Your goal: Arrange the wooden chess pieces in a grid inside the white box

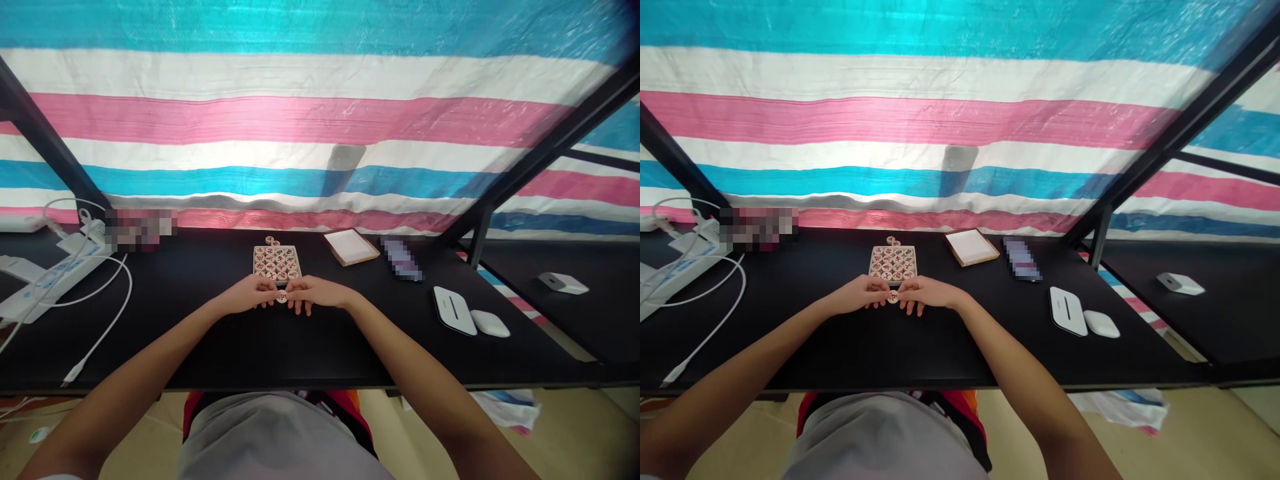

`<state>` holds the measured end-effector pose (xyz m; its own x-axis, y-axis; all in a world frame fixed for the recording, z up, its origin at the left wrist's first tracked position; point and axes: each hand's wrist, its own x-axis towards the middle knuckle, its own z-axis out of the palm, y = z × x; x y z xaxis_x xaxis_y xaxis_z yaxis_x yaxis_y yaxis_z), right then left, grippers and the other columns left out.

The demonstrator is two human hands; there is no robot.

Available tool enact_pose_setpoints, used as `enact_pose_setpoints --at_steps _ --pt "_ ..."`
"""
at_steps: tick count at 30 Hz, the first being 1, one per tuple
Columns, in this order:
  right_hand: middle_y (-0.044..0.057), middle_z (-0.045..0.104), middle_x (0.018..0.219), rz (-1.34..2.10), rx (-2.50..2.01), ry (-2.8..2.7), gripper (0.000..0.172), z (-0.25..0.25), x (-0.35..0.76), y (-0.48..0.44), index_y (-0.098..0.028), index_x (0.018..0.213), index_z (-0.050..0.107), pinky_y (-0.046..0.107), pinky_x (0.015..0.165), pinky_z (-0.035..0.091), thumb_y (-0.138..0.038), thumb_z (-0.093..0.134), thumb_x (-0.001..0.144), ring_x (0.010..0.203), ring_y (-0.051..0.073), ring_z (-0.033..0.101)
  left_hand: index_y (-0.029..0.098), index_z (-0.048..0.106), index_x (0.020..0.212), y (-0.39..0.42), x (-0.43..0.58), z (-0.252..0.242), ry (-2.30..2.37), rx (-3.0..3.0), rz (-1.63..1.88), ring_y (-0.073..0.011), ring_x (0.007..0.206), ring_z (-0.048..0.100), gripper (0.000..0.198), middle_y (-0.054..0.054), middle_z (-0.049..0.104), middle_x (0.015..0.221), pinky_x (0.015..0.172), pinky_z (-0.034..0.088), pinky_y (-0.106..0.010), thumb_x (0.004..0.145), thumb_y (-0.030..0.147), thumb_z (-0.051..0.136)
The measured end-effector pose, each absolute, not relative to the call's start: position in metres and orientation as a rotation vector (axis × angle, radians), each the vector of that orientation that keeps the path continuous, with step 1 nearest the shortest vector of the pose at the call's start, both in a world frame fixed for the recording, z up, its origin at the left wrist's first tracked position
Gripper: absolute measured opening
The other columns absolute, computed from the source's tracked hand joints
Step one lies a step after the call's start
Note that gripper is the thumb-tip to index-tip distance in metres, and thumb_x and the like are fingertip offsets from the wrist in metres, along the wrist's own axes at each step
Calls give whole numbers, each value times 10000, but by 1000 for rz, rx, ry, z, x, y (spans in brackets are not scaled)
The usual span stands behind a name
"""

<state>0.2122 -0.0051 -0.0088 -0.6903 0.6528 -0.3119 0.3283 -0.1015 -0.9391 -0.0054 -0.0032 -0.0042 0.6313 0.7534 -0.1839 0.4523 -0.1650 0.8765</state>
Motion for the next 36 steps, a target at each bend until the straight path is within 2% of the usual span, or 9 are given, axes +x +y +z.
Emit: enact_pose_setpoints --at_steps 4,8,12,17,20,24,30,36 --pt "47 636 834 1870 -1085 -1895 358 -9 212 -5 -140 883 583 174 483 503 -489 606 811 677 112 627 147 590 793 -3 -5 -4 965 1785 418 -119 597 568 339 -13 631 688 517 426 -208 790 487 579" --pt "72 652 787 1909 -1111 -1795 463 -10 212 -4 -121 863 602 182 457 492 -578 539 823 639 122 627 156 567 816 -3 -5 -5 950 1812 566 -113 588 563 283 8 610 651 572 453 -224 803 439 576" --pt "88 660 751 1964 -1102 -1709 550 -11 212 -3 -108 834 619 198 456 491 -639 476 826 619 135 632 171 602 869 -7 -4 -8 985 2024 619 -95 568 528 197 25 610 660 563 426 -205 807 357 579" --pt "4 574 599 1966 -1120 -1689 469 -8 212 -5 -119 763 593 191 453 482 -587 584 786 507 86 557 188 629 881 -14 -1 -8 913 2403 676 -105 666 535 166 5 618 754 659 434 -213 852 324 537" --pt "-2 580 638 1967 -1097 -1678 418 -7 212 -5 -137 767 561 190 463 480 -547 642 755 545 89 567 198 634 934 -14 -2 -7 899 2476 696 -110 700 532 186 -9 613 813 690 440 -223 868 330 520" --pt "-8 589 687 1898 -1058 -1689 384 -6 212 -5 -148 798 552 171 479 455 -516 656 754 582 79 570 187 621 1017 -12 -4 -6 964 2271 672 -99 636 515 256 -4 607 805 621 451 -215 820 343 569" --pt "-12 585 668 1727 -1106 -1725 374 -4 209 -6 -145 787 558 182 496 440 -500 669 744 580 80 561 149 632 909 -10 -2 -8 954 1964 656 -118 645 555 288 -10 613 741 598 459 -222 819 411 557" --pt "-7 600 712 1681 -1069 -1773 361 -7 208 -5 -145 827 565 188 498 445 -464 701 726 596 85 562 152 612 844 -8 -1 -11 967 1951 656 -103 598 530 231 9 589 684 557 432 -206 791 375 586"
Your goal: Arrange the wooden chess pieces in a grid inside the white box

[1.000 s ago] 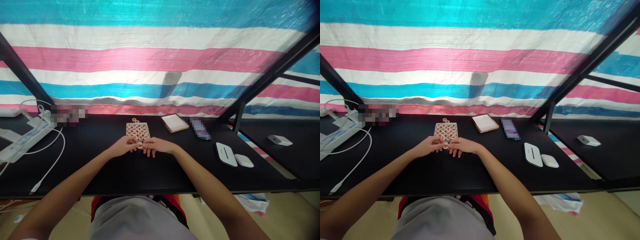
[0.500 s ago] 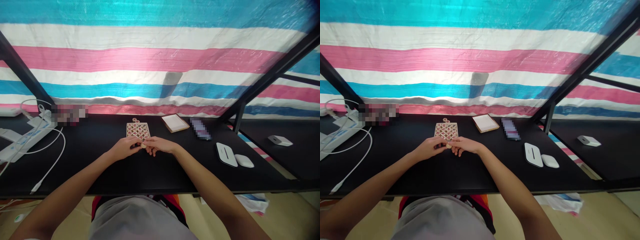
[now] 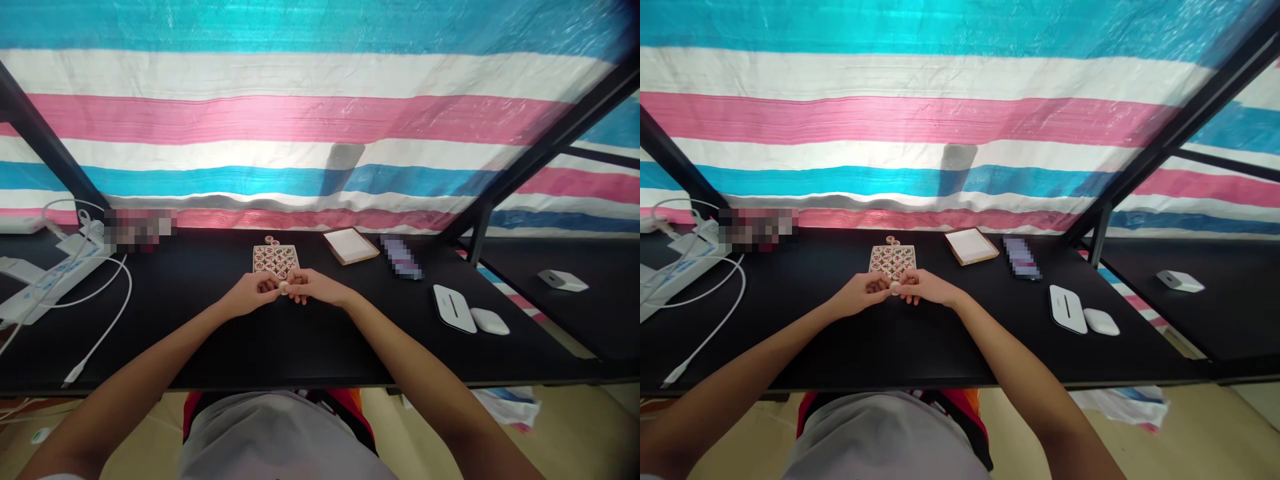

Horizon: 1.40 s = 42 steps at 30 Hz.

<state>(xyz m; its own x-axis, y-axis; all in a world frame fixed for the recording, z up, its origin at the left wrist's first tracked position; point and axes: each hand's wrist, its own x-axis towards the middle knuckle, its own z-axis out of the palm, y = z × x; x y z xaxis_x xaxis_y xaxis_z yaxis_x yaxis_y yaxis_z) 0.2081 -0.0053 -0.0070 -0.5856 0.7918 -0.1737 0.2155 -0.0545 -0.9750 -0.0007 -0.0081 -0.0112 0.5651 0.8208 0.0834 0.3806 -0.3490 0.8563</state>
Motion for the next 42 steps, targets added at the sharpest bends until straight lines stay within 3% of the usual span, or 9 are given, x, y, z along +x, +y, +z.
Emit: enact_pose_setpoints --at_steps 6,15,22,28,42 --pt "31 627 750 1846 -1050 -1685 409 -10 211 -3 -134 831 594 168 477 435 -542 589 803 603 82 571 162 611 880 -10 -4 -9 1003 2144 720 -77 540 480 163 30 579 663 543 415 -187 804 299 568" --pt "29 624 717 1880 -1065 -1645 387 -9 212 -4 -128 790 598 161 478 438 -514 625 786 600 84 574 183 640 954 -7 -9 -12 814 2738 848 -108 689 588 181 -18 651 793 676 450 -205 887 232 479" --pt "0 603 703 1773 -1085 -1690 324 -9 210 -3 -140 811 599 166 495 432 -454 663 770 597 77 567 189 601 1072 -10 -7 -12 940 2495 791 -82 594 523 247 3 627 807 618 453 -197 846 269 540" --pt "1 609 697 1724 -1101 -1729 332 -8 208 -4 -139 809 605 185 502 433 -463 664 761 604 87 571 188 622 1052 -8 -5 -13 991 2398 701 -88 595 511 309 14 610 779 591 441 -204 803 371 614" --pt "19 640 731 1747 -1081 -1727 315 -9 211 -3 -141 829 628 183 515 441 -454 630 796 612 86 578 184 628 1032 -8 -4 -14 1028 2370 676 -93 592 526 279 17 623 736 585 437 -200 821 360 578"
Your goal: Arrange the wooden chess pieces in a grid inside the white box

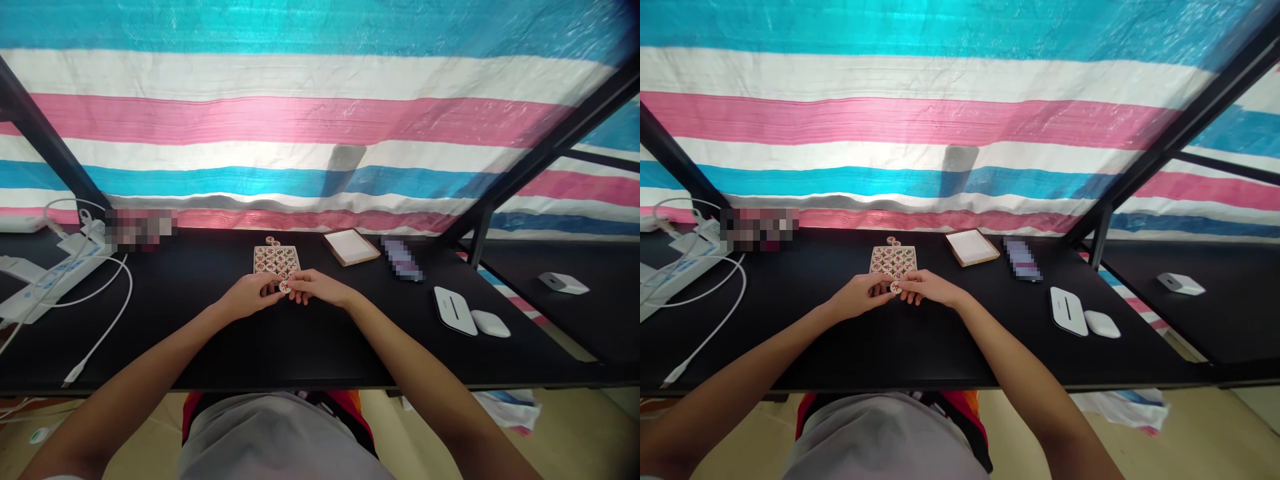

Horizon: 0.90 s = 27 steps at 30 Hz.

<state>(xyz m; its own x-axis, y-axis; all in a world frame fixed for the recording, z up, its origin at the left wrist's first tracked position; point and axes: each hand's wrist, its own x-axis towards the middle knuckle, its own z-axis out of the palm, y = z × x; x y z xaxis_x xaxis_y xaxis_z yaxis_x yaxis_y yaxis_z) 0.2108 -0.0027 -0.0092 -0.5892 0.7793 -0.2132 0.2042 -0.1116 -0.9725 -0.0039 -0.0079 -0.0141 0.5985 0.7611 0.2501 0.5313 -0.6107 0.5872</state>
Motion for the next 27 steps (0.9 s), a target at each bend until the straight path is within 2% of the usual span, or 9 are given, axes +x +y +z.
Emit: enact_pose_setpoints --at_steps 8,14,18,27 --pt "31 656 758 1758 -1073 -1777 334 -8 214 -2 -139 858 644 197 535 453 -466 630 790 641 98 586 189 627 997 -9 -5 -14 1047 2452 670 -96 594 533 231 17 621 726 586 429 -200 812 318 575" --pt "25 647 737 1727 -1084 -1812 354 -7 211 -3 -129 862 639 186 529 447 -474 629 789 633 91 581 209 606 1082 -9 -6 -14 991 2513 684 -94 635 544 289 19 619 802 629 436 -207 806 295 593" --pt "28 644 739 1705 -1101 -1826 351 -5 209 -5 -129 849 637 181 520 451 -475 625 793 634 91 581 215 616 1050 -9 -6 -14 982 2544 702 -99 652 551 259 20 614 800 648 435 -212 812 311 582" --pt "24 634 781 1722 -1097 -1740 340 -6 210 -5 -169 960 575 206 520 503 -457 636 789 651 114 620 206 619 966 -10 -6 -12 1009 2543 777 -97 624 515 190 21 598 763 640 424 -216 823 320 568"
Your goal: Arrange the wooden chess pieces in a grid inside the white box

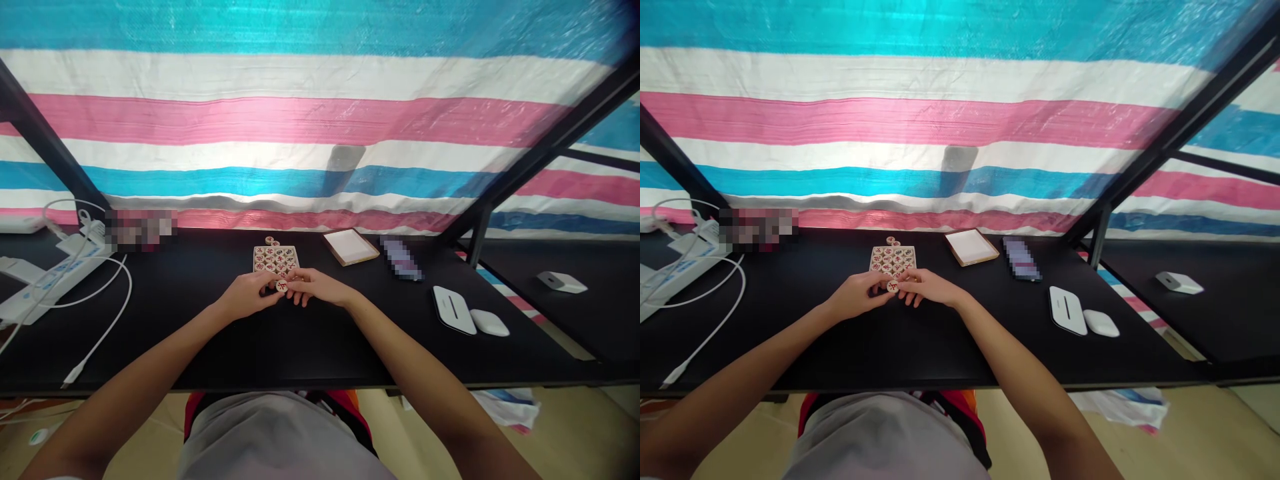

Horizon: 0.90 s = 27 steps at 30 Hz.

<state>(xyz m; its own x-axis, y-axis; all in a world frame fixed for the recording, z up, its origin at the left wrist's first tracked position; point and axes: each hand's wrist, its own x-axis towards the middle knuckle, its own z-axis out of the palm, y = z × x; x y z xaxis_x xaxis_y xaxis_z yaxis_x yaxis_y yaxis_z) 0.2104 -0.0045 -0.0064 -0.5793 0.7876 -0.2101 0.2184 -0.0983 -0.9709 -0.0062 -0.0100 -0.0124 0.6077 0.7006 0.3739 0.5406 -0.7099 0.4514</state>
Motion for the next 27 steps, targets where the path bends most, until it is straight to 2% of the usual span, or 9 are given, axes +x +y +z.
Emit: enact_pose_setpoints --at_steps 6,11,13,17,21,27 --pt "-7 613 760 1673 -974 -1727 299 -8 207 -5 -183 935 522 216 537 485 -371 673 760 645 111 604 200 624 1004 -10 -6 -12 970 2546 792 -98 637 518 230 15 596 767 642 423 -210 854 360 554" --pt "-37 566 714 1420 -1002 -1695 273 -9 211 1 -212 916 470 230 532 457 -382 631 777 613 112 569 196 562 1180 -10 -7 -9 1001 2479 794 -95 615 527 362 10 617 808 646 450 -216 852 350 560" --pt "-25 574 747 1189 -1096 -1684 247 -13 216 7 -220 937 483 243 552 459 -396 589 800 648 127 574 194 558 1190 -9 -8 -8 1033 2478 842 -110 667 553 354 -5 627 838 694 468 -234 868 340 529" --pt "16 627 874 819 -1265 -1762 267 -27 225 19 -232 1073 517 302 674 468 -380 505 852 730 156 584 181 614 1070 -6 -9 -6 1115 2527 1006 -171 857 575 249 -55 643 917 838 464 -308 882 282 485" --pt "37 652 913 627 -1313 -1847 289 -35 226 24 -224 1126 517 331 766 451 -342 489 864 807 182 590 179 635 977 1 -10 -6 1231 2527 1042 -195 887 555 199 -58 637 900 863 453 -345 863 227 479" --pt "40 656 921 535 -1326 -1915 281 -39 224 28 -226 1121 567 329 806 441 -338 463 885 886 197 590 165 579 1146 10 -15 -16 1478 2415 772 -256 1031 507 344 -101 567 1072 914 428 -415 862 337 492"
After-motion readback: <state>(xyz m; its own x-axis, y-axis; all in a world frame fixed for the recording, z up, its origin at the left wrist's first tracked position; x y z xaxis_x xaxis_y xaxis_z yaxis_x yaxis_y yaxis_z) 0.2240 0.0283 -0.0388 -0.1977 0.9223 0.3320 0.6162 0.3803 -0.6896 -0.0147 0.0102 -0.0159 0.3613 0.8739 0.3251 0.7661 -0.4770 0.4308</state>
